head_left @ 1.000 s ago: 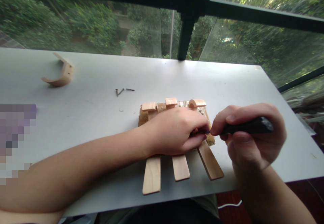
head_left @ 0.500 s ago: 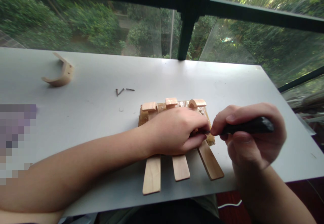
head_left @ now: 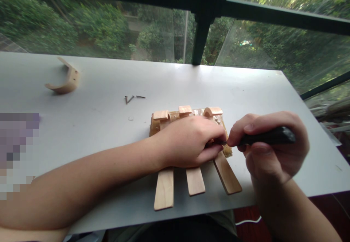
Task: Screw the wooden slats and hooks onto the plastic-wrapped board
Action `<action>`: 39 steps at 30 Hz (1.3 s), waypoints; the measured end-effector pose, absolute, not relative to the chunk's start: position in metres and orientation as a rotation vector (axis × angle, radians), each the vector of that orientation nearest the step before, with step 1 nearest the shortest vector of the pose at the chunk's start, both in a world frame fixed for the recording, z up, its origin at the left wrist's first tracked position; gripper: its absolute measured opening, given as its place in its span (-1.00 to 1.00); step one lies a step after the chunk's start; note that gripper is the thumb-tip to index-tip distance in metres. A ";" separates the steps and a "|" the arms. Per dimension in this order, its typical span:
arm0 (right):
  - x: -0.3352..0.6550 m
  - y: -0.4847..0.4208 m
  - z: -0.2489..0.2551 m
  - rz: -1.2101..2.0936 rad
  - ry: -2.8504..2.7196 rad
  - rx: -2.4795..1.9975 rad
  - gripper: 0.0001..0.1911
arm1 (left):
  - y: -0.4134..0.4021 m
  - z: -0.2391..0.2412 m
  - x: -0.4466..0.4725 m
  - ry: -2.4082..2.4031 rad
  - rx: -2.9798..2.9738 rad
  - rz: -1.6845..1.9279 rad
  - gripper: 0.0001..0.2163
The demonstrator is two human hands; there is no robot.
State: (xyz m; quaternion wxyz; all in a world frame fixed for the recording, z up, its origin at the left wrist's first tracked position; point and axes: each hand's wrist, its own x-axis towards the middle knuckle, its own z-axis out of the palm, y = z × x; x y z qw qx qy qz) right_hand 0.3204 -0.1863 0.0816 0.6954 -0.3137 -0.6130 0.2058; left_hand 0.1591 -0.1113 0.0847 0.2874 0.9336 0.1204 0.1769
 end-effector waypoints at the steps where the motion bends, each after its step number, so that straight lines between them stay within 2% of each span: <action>1: 0.320 -0.186 0.082 0.445 -1.373 -0.699 -0.84 | -0.111 0.085 0.159 0.319 2.495 0.476 -0.94; 10: 0.323 -0.186 0.080 0.466 -1.399 -0.686 -0.82 | -0.111 0.085 0.159 0.316 2.498 0.479 -0.93; 16: 0.328 -0.189 0.080 0.579 -1.405 -0.670 -0.70 | -0.112 0.086 0.159 0.317 2.490 0.472 -0.92; 23: 0.321 -0.179 0.079 0.404 -1.467 -0.605 -0.78 | -0.112 0.084 0.159 0.311 2.518 0.492 -0.95; 30: 0.334 -0.178 0.073 0.420 -1.561 -0.554 -0.74 | -0.111 0.085 0.159 0.314 2.528 0.485 -0.94; 34: 0.328 -0.178 0.074 0.296 -1.498 -0.641 -0.91 | -0.112 0.085 0.159 0.314 2.544 0.489 -0.92; 39: 0.320 -0.177 0.072 0.246 -1.451 -0.654 -0.95 | -0.112 0.085 0.159 0.288 2.545 0.531 -0.92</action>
